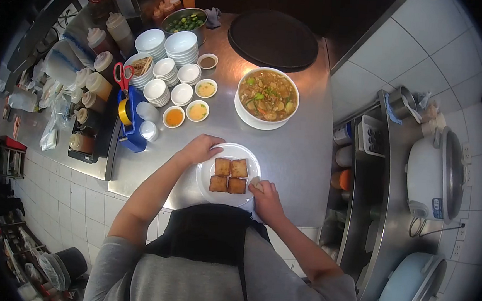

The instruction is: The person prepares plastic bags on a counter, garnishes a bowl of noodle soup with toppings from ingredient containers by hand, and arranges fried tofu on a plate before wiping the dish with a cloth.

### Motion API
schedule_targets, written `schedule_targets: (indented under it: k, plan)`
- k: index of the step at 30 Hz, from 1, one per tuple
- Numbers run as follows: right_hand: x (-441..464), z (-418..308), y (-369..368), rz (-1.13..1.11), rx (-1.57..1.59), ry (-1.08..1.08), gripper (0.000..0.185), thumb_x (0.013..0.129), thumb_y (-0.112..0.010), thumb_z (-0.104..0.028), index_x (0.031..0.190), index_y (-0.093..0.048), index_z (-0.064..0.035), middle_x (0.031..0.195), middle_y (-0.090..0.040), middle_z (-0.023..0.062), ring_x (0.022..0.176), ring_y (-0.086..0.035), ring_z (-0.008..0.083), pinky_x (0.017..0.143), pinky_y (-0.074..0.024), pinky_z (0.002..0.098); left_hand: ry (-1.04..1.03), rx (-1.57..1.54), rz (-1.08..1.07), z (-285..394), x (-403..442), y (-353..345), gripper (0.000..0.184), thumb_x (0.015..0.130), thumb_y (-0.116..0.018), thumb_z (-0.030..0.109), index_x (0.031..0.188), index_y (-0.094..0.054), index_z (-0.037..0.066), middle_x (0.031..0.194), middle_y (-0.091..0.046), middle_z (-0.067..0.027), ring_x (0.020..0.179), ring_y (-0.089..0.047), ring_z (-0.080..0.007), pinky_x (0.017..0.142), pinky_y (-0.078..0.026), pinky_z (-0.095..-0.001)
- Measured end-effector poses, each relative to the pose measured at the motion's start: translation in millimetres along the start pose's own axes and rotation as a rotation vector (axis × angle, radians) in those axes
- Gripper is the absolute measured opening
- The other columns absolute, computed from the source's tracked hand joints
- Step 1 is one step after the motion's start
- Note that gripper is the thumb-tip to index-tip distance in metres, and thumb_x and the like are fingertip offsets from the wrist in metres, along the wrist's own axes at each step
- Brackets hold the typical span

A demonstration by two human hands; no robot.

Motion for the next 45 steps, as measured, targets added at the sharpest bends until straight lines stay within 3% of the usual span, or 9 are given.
schedule_targets:
  k: [11,14,29,33,34,37,41,42,45]
  plan:
    - [-26.2,8.2,8.3,0.179,0.054,-0.203,0.032,0.073,-0.053,0.003,0.104,-0.062,-0.0024,0.094,-0.049,0.0190,0.087,-0.049,0.0354,0.077,-0.0432,0.0401,0.303,0.007,0.212,-9.6,-40.1,-4.1,0.025,0.079,-0.060,0.018,0.100,-0.059,0.005,0.080,-0.063,-0.0186,0.077,-0.061,-0.0348,0.071,-0.048,-0.0403]
    - [-37.7,-1.9,-0.2,0.181,0.039,-0.214,0.033,0.073,-0.053,0.003,0.105,-0.060,-0.0016,0.094,-0.049,0.0188,0.086,-0.049,0.0357,0.076,-0.0439,0.0405,0.423,-0.042,0.164,-9.4,-49.5,-8.2,0.025,0.080,-0.060,0.018,0.102,-0.057,0.006,0.083,-0.063,-0.0194,0.082,-0.060,-0.0362,0.076,-0.047,-0.0422]
    - [-36.7,-24.3,-18.6,0.080,0.021,-0.260,0.025,0.079,-0.052,-0.001,0.100,-0.064,-0.0052,0.096,-0.051,0.0177,0.088,-0.050,0.0337,0.076,-0.0436,0.0388,0.509,-0.044,0.283,-13.9,-65.6,-15.5,0.026,0.080,-0.059,0.017,0.101,-0.054,0.003,0.081,-0.063,-0.0205,0.081,-0.060,-0.0387,0.076,-0.048,-0.0432]
    - [-43.3,-21.6,-21.8,0.092,0.292,-0.161,0.023,0.081,-0.051,-0.005,0.100,-0.064,-0.0060,0.094,-0.051,0.0179,0.083,-0.051,0.0343,0.073,-0.0438,0.0390,0.566,-0.132,0.291,-14.5,-74.1,-17.0,0.025,0.080,-0.058,0.015,0.099,-0.052,-0.001,0.078,-0.062,-0.0226,0.073,-0.062,-0.0365,0.069,-0.050,-0.0421]
    - [-47.5,-3.1,-16.9,0.100,0.336,-0.295,0.023,0.082,-0.051,-0.007,0.102,-0.063,-0.0040,0.097,-0.050,0.0195,0.084,-0.050,0.0346,0.076,-0.0425,0.0390,0.631,-0.234,0.296,-15.0,-81.7,-21.6,0.025,0.081,-0.058,0.014,0.098,-0.051,-0.002,0.077,-0.062,-0.0231,0.070,-0.063,-0.0354,0.066,-0.050,-0.0415]
    - [-43.9,9.4,13.7,0.290,0.150,-0.316,0.026,0.083,-0.050,-0.007,0.105,-0.061,-0.0005,0.097,-0.049,0.0215,0.086,-0.048,0.0353,0.078,-0.0407,0.0404,0.698,-0.322,0.353,-28.6,-101.9,-46.6,0.025,0.081,-0.058,0.013,0.097,-0.049,-0.005,0.074,-0.061,-0.0238,0.060,-0.063,-0.0326,0.057,-0.052,-0.0391]
    - [-36.2,-1.4,-8.9,0.245,0.066,-0.294,0.035,0.081,-0.049,-0.001,0.115,-0.055,-0.0008,0.095,-0.047,0.0187,0.088,-0.048,0.0339,0.081,-0.0398,0.0379,0.820,-0.517,0.394,-10.6,-117.7,-51.8,0.027,0.081,-0.058,0.013,0.096,-0.048,-0.007,0.074,-0.061,-0.0243,0.059,-0.063,-0.0337,0.058,-0.052,-0.0390]
    - [-36.0,-9.8,-12.4,0.241,0.044,-0.292,0.037,0.080,-0.047,-0.003,0.117,-0.053,-0.0009,0.096,-0.048,0.0220,0.087,-0.048,0.0377,0.077,-0.0413,0.0431,0.809,-0.501,0.406,-9.7,-118.0,-51.9,0.027,0.081,-0.058,0.013,0.096,-0.048,-0.007,0.075,-0.061,-0.0244,0.059,-0.063,-0.0334,0.057,-0.052,-0.0387]
    - [-41.5,-25.2,-43.1,0.158,0.053,-0.225,0.037,0.080,-0.048,-0.003,0.117,-0.053,-0.0038,0.097,-0.049,0.0206,0.085,-0.049,0.0373,0.073,-0.0427,0.0436,0.742,-0.437,0.450,-18.3,-114.7,-56.6,0.027,0.082,-0.057,0.012,0.097,-0.047,-0.007,0.076,-0.061,-0.0245,0.061,-0.064,-0.0330,0.056,-0.052,-0.0385]
Point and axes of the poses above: each hand's wrist, its own x-axis towards the middle knuckle, its own y-axis out of the back of the hand, z = x × y, the point moved 10 cm from there along x, towards the middle knuckle
